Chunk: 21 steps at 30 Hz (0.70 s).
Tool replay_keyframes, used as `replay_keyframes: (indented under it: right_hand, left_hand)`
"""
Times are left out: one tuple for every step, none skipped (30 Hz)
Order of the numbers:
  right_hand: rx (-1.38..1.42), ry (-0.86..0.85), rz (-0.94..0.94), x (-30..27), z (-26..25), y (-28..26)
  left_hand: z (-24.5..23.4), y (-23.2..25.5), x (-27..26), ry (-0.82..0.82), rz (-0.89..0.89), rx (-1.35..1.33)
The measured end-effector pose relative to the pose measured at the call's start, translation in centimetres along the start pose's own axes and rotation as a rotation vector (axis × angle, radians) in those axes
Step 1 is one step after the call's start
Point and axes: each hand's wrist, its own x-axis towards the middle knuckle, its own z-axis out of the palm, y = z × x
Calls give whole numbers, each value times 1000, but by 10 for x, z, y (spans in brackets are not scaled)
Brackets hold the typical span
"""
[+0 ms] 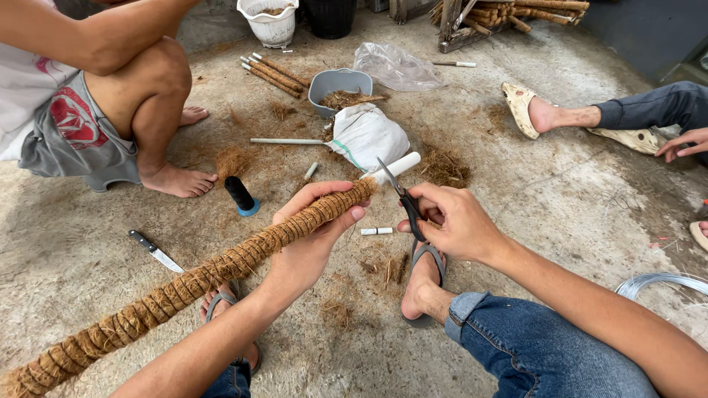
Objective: The person wraps a thin wire around a long stick covered in coir fibers to secure the material. They then use scissors to trim the excess wire and cut the loose ends of the coir fibers to create a neat finish.
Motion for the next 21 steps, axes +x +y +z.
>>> replay_keyframes:
  right_hand:
    - [-68,13,-35,-1,-1,-1]
    - [-135,27,-71,-1,-1,-2]
    - [-160,37,-139,0,0,-2]
    - [-186,47,-207,0,2,-1]
    - [-214,59,-268,-1,3,1]
    - [-182,47,-191,-1,4,4]
    - [-146,38,-118,1,5,5]
    - [-109,28,-45,2,5,6]
    - [-123,39,-54,2,5,6]
    - [-137,49,-63,1,3,5]
    - [-153,54,-74,1,2,3]
    - [-167,36,-108,2,4,1]
    - [-185,16,-140,3,4,-1]
    - [-203,-3,-171,3,4,-2]
    - [-218,-3,-189,3,4,-4]
    - [-232,-2,-206,3,4,-6]
    - [-246,-2,-225,3,5,-7]
    - [-247,2,-238,3,5,-8]
    - [-246,6,-253,3,7,-8]
    - [-245,10,-268,2,8,-7]
    - [-248,3,-213,2,9,-6]
  left_hand:
    - [0,-1,0,3,-1,18]
    - [0,-2,0,6,-2,37]
    - [0,-2,1,5,-3,54]
    - [-1,-3,1,13,-9,59]
    - [0,-3,0,14,-16,61]
    - [1,-3,0,14,-22,63]
    - [1,-3,1,15,-42,30]
    - [1,-3,1,16,-62,-3]
    - [0,-2,2,22,-82,-32]
    - [-1,-2,4,29,-118,-61]
    - [-2,-2,5,42,-155,-91]
    - [-3,-2,6,54,-192,-121]
    - [-4,-3,6,56,-196,-138]
    - [-4,-4,7,58,-200,-156]
    - [-4,-4,7,62,-203,-172]
    - [-3,-5,7,64,-201,-183]
    - [-3,-6,7,67,-198,-193]
    - [-2,-6,7,70,-196,-203]
    - [-2,-6,6,65,-193,-202]
    - [-1,-6,5,59,-191,-201]
    - [-1,-6,5,54,-188,-198]
